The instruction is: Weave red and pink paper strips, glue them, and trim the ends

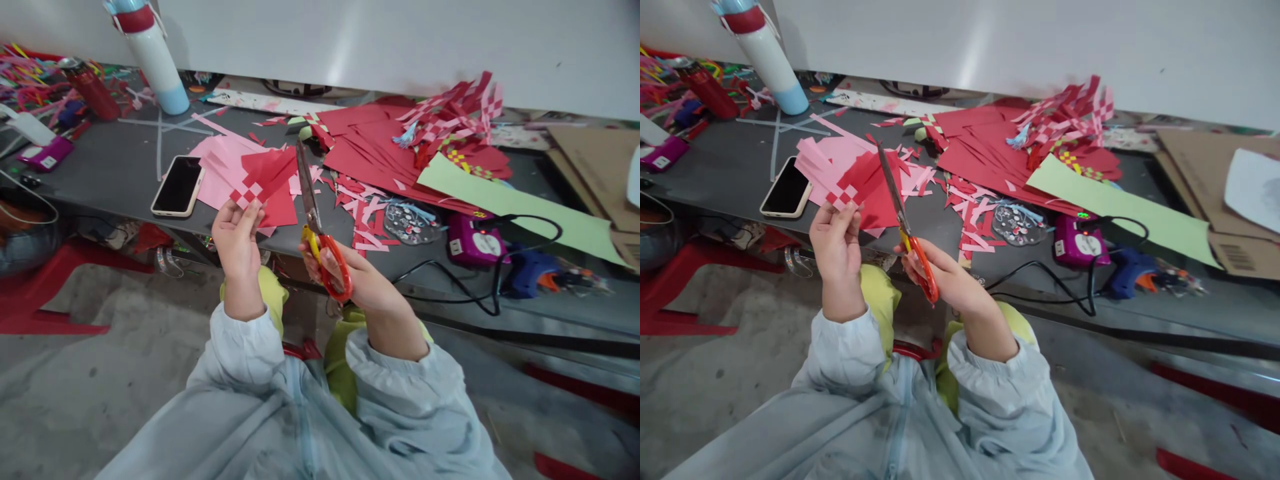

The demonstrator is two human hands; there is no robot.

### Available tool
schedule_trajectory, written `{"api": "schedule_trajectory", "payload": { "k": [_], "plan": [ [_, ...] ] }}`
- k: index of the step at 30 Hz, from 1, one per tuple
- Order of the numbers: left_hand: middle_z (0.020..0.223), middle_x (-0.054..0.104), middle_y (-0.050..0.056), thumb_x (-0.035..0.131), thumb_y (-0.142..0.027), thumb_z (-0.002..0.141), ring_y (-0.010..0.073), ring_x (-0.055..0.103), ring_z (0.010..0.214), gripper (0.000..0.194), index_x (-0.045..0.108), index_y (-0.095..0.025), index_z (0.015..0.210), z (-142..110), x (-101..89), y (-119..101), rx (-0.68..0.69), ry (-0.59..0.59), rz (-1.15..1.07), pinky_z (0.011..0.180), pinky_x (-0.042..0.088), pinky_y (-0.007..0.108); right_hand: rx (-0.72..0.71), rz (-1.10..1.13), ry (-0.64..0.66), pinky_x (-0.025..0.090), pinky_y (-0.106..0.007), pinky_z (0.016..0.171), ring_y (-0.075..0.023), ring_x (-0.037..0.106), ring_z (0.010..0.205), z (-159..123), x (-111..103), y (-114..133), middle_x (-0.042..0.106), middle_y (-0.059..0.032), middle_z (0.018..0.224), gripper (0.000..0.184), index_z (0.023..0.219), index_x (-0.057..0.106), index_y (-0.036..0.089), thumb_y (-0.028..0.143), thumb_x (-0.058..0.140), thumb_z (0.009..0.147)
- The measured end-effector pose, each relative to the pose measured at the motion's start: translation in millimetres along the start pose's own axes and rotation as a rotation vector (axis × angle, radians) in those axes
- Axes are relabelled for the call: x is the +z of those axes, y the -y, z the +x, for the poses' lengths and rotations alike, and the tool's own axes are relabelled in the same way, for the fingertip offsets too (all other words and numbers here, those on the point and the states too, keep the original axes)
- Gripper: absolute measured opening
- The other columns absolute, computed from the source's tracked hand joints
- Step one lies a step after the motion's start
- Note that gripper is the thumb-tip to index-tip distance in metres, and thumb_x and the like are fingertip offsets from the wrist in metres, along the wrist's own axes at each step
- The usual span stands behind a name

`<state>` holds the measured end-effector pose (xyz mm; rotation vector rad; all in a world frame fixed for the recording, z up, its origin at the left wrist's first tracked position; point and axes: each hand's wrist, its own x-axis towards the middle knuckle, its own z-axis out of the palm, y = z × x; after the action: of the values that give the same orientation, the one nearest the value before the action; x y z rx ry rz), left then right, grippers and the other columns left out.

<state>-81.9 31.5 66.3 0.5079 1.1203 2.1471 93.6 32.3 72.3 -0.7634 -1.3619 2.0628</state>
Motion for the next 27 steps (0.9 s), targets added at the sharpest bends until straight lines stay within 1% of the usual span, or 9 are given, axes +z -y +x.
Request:
{"api": "schedule_trajectory", "payload": {
  "k": [3, 7, 9, 12, 14, 19, 23, 25, 27],
  "plan": [
    [0.078, 0.071, -0.003, 0.087, -0.029, 0.059, 0.0089, 0.069, 0.071, 0.029, 0.068, -0.020, 0.079, -0.7, -1.3, -0.9, 0.003, 0.010, 0.052, 0.066, 0.056, 0.018, 0.028, 0.040, -0.004, 0.032, -0.026, 0.055, -0.0106, 0.037, 0.061, -0.5, 0.0, -0.7, 0.042, 0.0033, 0.065, 0.043, 0.090, 0.060, 0.020, 0.060, 0.070, 0.077],
    [0.073, 0.067, -0.002, 0.080, -0.042, 0.069, 0.0130, 0.071, 0.073, 0.027, 0.066, -0.021, 0.079, 0.3, -7.0, -0.2, -0.033, 0.001, 0.114, 0.062, 0.056, 0.020, 0.029, 0.093, -0.008, 0.032, -0.026, 0.056, -0.0104, 0.039, 0.062, -1.1, -0.7, 0.2, 0.042, 0.0030, 0.067, 0.042, 0.087, 0.059, 0.020, 0.058, 0.072, 0.076],
    [0.070, 0.064, -0.002, 0.077, -0.045, 0.073, 0.0140, 0.071, 0.074, 0.027, 0.065, -0.022, 0.079, 0.9, -9.8, 0.7, -0.043, -0.001, 0.116, 0.062, 0.056, 0.022, 0.024, 0.090, -0.001, 0.032, -0.025, 0.056, -0.0102, 0.037, 0.061, -1.3, -1.2, 0.4, 0.041, 0.0033, 0.066, 0.040, 0.086, 0.059, 0.020, 0.056, 0.071, 0.077],
    [0.069, 0.063, -0.002, 0.077, -0.044, 0.073, 0.0144, 0.071, 0.074, 0.026, 0.064, -0.022, 0.079, 0.4, -10.6, 1.2, -0.040, 0.006, 0.104, 0.064, 0.057, 0.023, 0.016, 0.043, 0.015, 0.030, -0.025, 0.054, -0.0095, 0.034, 0.059, -1.4, -2.7, -0.9, 0.039, 0.0036, 0.067, 0.038, 0.088, 0.059, 0.020, 0.055, 0.070, 0.079],
    [0.070, 0.063, -0.002, 0.078, -0.042, 0.073, 0.0141, 0.071, 0.073, 0.026, 0.063, -0.021, 0.079, -0.5, -9.4, 0.6, -0.038, 0.004, 0.090, 0.064, 0.057, 0.023, -0.008, -0.007, 0.054, 0.030, -0.025, 0.054, -0.0093, 0.033, 0.060, -1.4, -4.2, -2.9, 0.040, 0.0033, 0.069, 0.039, 0.093, 0.059, 0.020, 0.056, 0.069, 0.080],
    [0.071, 0.063, -0.003, 0.080, -0.042, 0.070, 0.0151, 0.073, 0.074, 0.029, 0.062, -0.021, 0.081, 0.1, -8.3, -0.7, -0.073, 0.001, 0.065, 0.061, 0.055, 0.020, -0.065, -0.094, 0.158, 0.036, -0.025, 0.055, -0.0099, 0.038, 0.063, -3.0, -7.7, -8.1, 0.044, 0.0006, 0.078, 0.044, 0.100, 0.059, 0.020, 0.060, 0.064, 0.083],
    [0.074, 0.066, -0.003, 0.080, -0.044, 0.069, 0.0164, 0.075, 0.078, 0.033, 0.063, -0.022, 0.086, 2.3, -10.5, -0.8, -0.097, 0.009, 0.068, 0.057, 0.053, 0.019, -0.035, -0.038, 0.154, 0.043, -0.030, 0.060, -0.0130, 0.041, 0.066, -6.6, -7.2, -9.1, 0.046, -0.0016, 0.081, 0.044, 0.101, 0.061, 0.023, 0.063, 0.059, 0.084],
    [0.076, 0.067, -0.003, 0.081, -0.042, 0.068, 0.0160, 0.074, 0.078, 0.033, 0.062, -0.022, 0.087, 2.3, -10.5, -1.3, -0.093, 0.012, 0.072, 0.058, 0.054, 0.019, -0.023, -0.020, 0.135, 0.042, -0.031, 0.060, -0.0138, 0.040, 0.065, -7.7, -6.9, -9.1, 0.044, -0.0011, 0.080, 0.043, 0.102, 0.061, 0.025, 0.064, 0.055, 0.087],
    [0.077, 0.068, -0.003, 0.083, -0.039, 0.067, 0.0155, 0.074, 0.078, 0.034, 0.061, -0.022, 0.087, 1.2, -9.5, -2.2, -0.087, 0.021, 0.076, 0.059, 0.055, 0.019, -0.041, -0.079, 0.119, 0.041, -0.030, 0.059, -0.0137, 0.040, 0.066, -7.3, -7.1, -9.0, 0.044, -0.0008, 0.079, 0.042, 0.099, 0.061, 0.025, 0.064, 0.055, 0.086]
  ]
}}
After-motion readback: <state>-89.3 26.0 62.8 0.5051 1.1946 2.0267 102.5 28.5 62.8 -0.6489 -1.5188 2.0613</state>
